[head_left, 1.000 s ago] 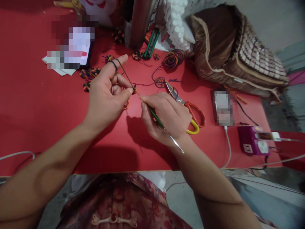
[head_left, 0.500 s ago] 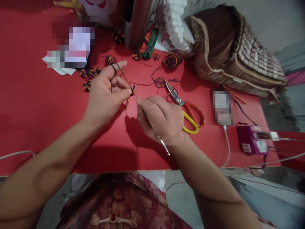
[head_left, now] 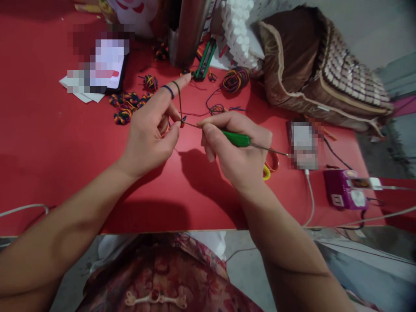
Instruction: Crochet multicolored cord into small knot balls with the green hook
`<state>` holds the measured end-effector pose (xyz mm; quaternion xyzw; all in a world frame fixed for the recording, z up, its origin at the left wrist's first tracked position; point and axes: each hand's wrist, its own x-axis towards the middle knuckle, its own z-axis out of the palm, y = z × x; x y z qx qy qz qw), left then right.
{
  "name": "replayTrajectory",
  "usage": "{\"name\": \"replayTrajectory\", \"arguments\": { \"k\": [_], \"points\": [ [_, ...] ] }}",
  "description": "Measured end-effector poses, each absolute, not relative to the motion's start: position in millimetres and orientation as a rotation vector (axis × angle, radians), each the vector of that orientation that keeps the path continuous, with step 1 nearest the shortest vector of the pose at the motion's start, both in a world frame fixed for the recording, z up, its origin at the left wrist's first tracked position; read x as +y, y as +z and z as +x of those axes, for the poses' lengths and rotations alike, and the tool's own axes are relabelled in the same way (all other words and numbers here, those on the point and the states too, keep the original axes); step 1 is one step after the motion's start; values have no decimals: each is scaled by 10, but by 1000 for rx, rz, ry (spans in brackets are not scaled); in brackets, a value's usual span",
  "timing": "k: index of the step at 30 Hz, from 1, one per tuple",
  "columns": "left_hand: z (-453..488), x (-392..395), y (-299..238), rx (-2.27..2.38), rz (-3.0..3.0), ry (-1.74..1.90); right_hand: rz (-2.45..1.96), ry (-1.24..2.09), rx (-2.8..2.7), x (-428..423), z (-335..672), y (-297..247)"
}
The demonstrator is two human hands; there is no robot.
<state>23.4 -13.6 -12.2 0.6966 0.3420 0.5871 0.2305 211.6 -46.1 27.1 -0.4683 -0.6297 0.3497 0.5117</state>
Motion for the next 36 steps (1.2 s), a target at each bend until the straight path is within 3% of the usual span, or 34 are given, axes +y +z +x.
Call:
{"name": "replayTrajectory", "arguments": {
  "k": [6, 13, 27, 36],
  "points": [
    [166, -32, -172, 900, 1643, 1422, -1045, 1097, -1383, -296, 2198, 240],
    [33, 88, -218, 782, 1320, 1295, -916, 1165, -1419, -252, 2279, 209],
    [115, 20, -34, 610, 1144, 1343, -795, 1476, -1211, -161, 2267, 223],
    [206, -46, -46, 603, 1084, 1438, -702, 1330, -1254, -258, 2165, 109]
  ]
}}
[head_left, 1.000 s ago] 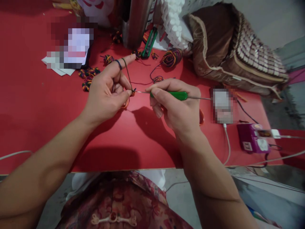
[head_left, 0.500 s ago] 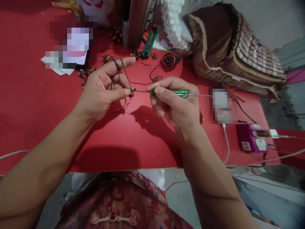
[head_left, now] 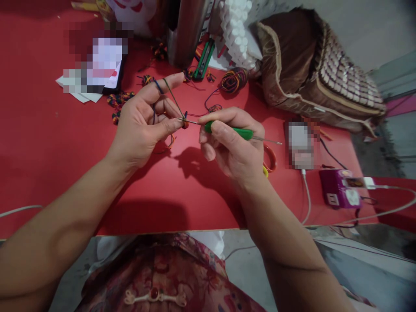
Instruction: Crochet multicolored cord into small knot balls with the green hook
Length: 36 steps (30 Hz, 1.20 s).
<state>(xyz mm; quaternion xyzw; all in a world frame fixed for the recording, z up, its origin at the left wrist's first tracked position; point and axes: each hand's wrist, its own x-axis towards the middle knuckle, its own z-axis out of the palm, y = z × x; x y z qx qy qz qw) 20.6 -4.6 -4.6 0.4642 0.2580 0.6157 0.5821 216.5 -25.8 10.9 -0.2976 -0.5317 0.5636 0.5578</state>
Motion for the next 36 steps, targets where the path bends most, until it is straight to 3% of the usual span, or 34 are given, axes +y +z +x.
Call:
{"name": "replayTrajectory", "arguments": {
  "k": [26, 36],
  "points": [
    [215, -63, -133, 585, 1304, 1591, -722, 1723, -934, -243, 2019, 120],
    [236, -168, 1, 774, 1171, 1499, -686, 1703, -911, -191, 1977, 47]
  ]
}}
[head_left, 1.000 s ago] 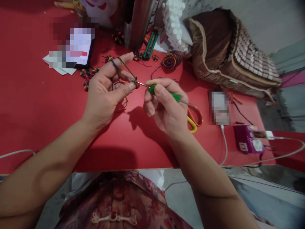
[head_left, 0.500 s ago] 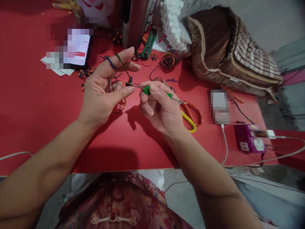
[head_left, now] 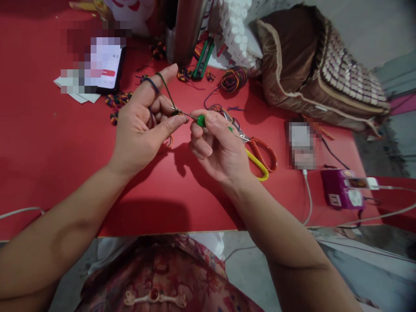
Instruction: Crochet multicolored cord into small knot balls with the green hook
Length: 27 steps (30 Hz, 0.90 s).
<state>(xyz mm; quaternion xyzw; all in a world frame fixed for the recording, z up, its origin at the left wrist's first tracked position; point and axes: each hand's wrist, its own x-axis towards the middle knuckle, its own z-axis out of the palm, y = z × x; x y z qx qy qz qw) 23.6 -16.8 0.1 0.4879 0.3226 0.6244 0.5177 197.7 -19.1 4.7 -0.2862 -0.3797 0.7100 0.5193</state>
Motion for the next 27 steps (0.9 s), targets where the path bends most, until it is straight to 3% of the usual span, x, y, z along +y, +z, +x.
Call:
{"name": "replayTrajectory", "arguments": {
  "k": [19, 27],
  "points": [
    [334, -253, 42, 748, 990, 1388, -871, 1373, -1055, -356, 1907, 77],
    [455, -366, 135, 806, 922, 1427, -1070, 1124, -1493, -529, 1973, 110]
  ]
}}
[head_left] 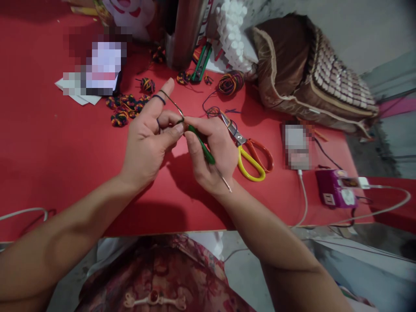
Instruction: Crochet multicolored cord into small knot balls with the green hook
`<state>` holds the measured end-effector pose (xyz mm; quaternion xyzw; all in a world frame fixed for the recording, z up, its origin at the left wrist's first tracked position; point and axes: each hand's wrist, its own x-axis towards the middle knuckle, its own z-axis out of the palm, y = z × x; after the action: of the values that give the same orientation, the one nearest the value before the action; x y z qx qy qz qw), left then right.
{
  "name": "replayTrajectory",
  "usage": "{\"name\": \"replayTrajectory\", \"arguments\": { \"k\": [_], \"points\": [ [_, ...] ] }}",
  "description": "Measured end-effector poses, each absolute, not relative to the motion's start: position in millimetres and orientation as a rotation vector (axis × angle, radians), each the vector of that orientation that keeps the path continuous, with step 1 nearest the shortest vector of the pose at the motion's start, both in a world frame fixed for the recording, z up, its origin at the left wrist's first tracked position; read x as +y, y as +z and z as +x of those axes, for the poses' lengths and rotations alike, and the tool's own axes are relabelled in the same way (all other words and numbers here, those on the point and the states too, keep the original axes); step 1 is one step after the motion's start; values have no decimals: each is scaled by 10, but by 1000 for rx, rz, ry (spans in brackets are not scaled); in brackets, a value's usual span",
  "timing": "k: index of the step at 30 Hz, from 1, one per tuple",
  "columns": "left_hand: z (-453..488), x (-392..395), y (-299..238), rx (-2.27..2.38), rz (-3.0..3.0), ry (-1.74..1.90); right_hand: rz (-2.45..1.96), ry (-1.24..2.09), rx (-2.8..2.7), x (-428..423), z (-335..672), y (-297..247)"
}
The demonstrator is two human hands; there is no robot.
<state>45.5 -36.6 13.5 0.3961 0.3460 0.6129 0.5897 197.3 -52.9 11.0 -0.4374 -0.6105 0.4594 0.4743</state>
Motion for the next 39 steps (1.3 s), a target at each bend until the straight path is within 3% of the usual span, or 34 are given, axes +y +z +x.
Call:
{"name": "replayTrajectory", "arguments": {
  "k": [12, 20, 36, 39],
  "points": [
    [302, -246, 156, 641, 847, 1203, -1028, 814, -1593, -556, 2052, -19],
    [261, -230, 229, 642, 843, 1187, -1051, 1059, -1541, -535, 2128, -49],
    [164, -212, 205, 690, 895, 1266, -967, 715, -1667, -518, 2117, 48],
    [188, -253, 274, 692, 843, 1300, -760, 461, -1706, -437, 2073, 42]
  ]
}}
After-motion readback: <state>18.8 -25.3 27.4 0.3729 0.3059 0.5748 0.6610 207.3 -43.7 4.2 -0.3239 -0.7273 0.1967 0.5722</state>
